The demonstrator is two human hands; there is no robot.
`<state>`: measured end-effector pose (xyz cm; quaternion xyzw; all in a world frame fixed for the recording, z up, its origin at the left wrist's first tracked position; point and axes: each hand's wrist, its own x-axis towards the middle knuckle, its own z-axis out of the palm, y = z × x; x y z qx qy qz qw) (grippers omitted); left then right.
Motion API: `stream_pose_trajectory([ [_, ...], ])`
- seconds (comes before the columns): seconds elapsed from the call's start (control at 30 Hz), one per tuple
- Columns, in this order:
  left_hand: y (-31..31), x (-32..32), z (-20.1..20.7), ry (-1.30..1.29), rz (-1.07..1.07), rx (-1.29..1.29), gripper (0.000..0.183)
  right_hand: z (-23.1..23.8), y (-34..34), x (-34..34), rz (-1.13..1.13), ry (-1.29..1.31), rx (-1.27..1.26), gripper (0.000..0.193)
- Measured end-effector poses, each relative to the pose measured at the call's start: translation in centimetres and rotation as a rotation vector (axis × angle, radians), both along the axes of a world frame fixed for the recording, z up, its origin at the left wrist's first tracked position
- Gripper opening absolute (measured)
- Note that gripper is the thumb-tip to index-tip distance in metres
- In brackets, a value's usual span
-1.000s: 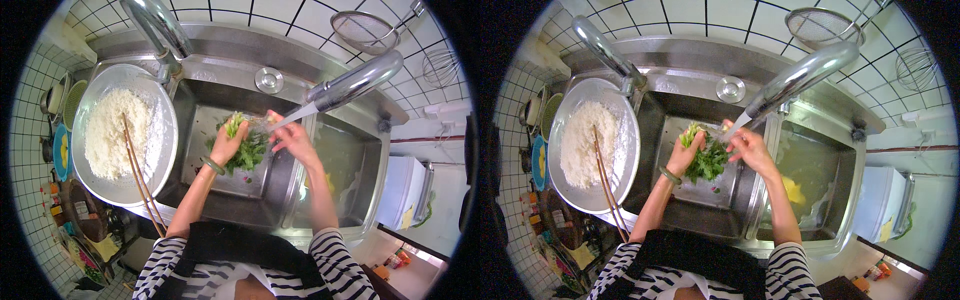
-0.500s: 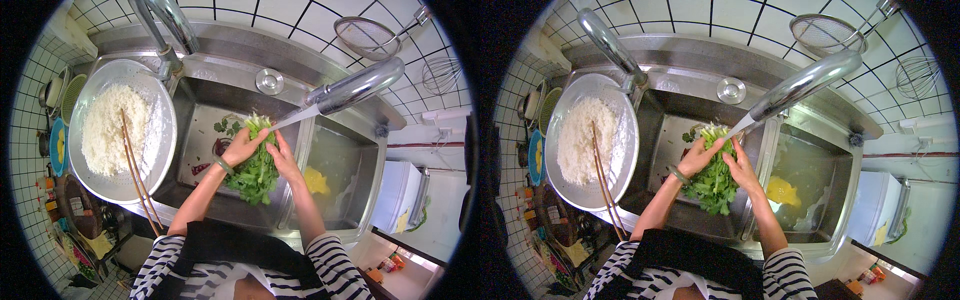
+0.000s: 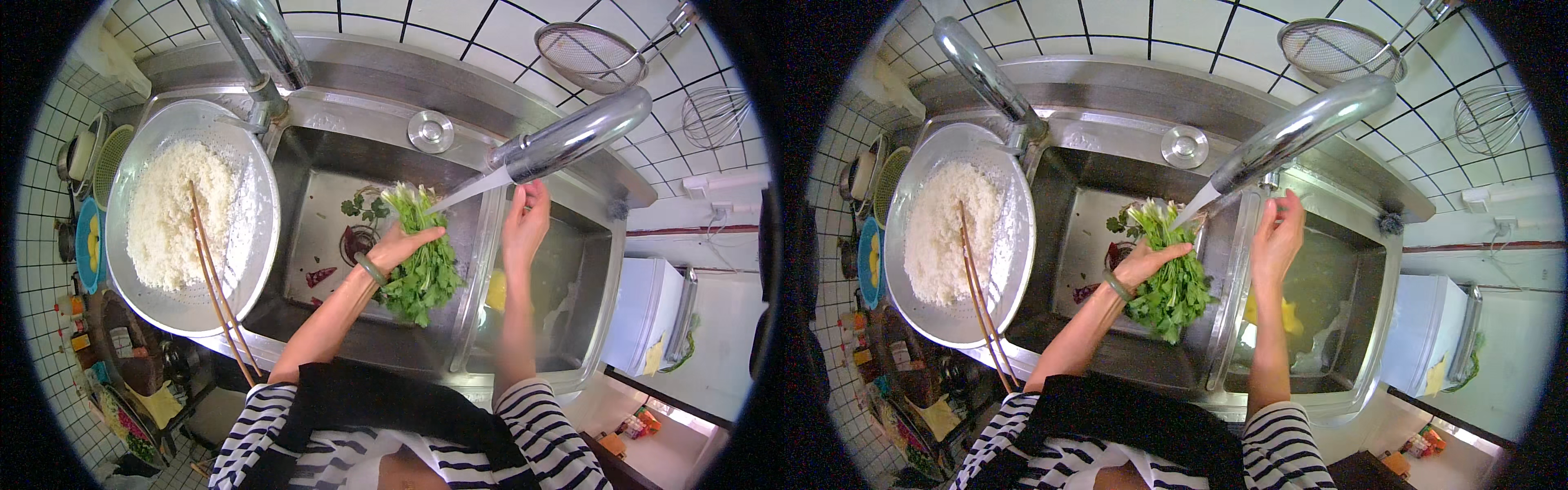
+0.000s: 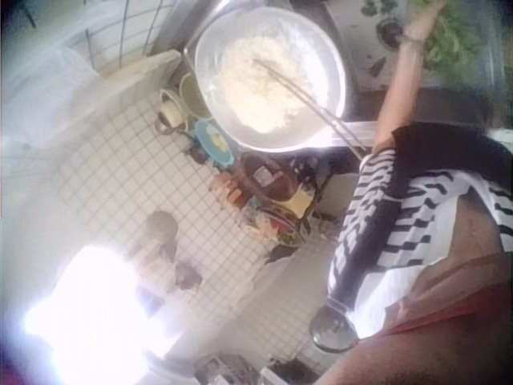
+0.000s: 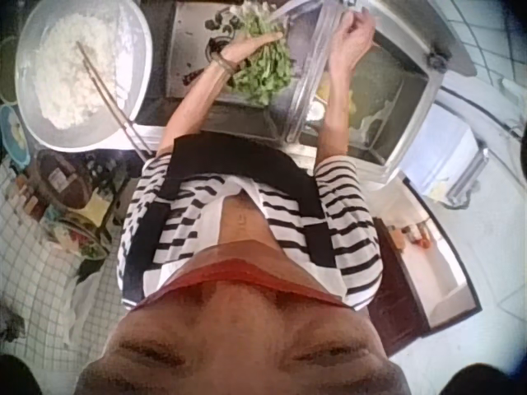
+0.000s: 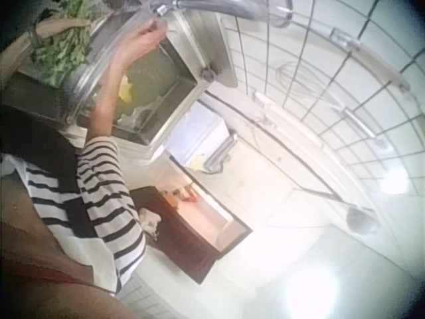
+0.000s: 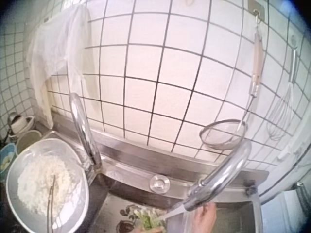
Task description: The person washes leafy green vegetables under running water in a double-basin sink, then moves to a wooden cutting board to chop the greens with a cleaver. The chopped greens are transferred to a tray with other prepared vegetables. The person also rinses the cleaver and a strainer under the tap.
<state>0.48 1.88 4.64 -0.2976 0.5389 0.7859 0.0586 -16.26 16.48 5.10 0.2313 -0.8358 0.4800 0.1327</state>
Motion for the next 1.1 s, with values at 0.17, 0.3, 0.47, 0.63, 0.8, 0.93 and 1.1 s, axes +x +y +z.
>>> stream_pose_trajectory([
  [0.17,0.0,-0.1,-0.4,-0.014,-0.004,-0.131,0.1,-3.8,0.3,-6.7,0.078,-0.188,0.118,0.02],
  [0.3,-0.2,0.0,-2.3,0.034,0.023,-0.179,0.082,-4.6,1.0,-8.5,0.167,-0.207,0.158,0.017],
  [0.47,0.2,-0.2,-5.0,0.021,-0.022,-0.614,0.057,-0.4,-0.7,-2.8,0.037,-0.014,0.339,0.032],
  [0.63,0.9,0.7,-7.0,-0.092,-0.067,-0.749,0.066,-1.6,-4.3,7.0,0.523,-0.045,0.212,0.038],
  [0.8,-0.5,3.6,-6.3,0.301,0.055,-0.267,0.056,-3.0,-5.7,8.0,0.722,-0.936,-0.176,0.038],
  [0.93,-2.0,5.3,-4.8,0.218,0.098,0.227,0.038,-1.8,-5.6,7.4,0.737,-1.06,-0.14,0.028],
  [1.1,-1.9,5.1,-4.7,0.185,0.03,0.237,0.047,-1.0,-6.3,7.9,0.593,-0.925,-0.114,0.018],
])
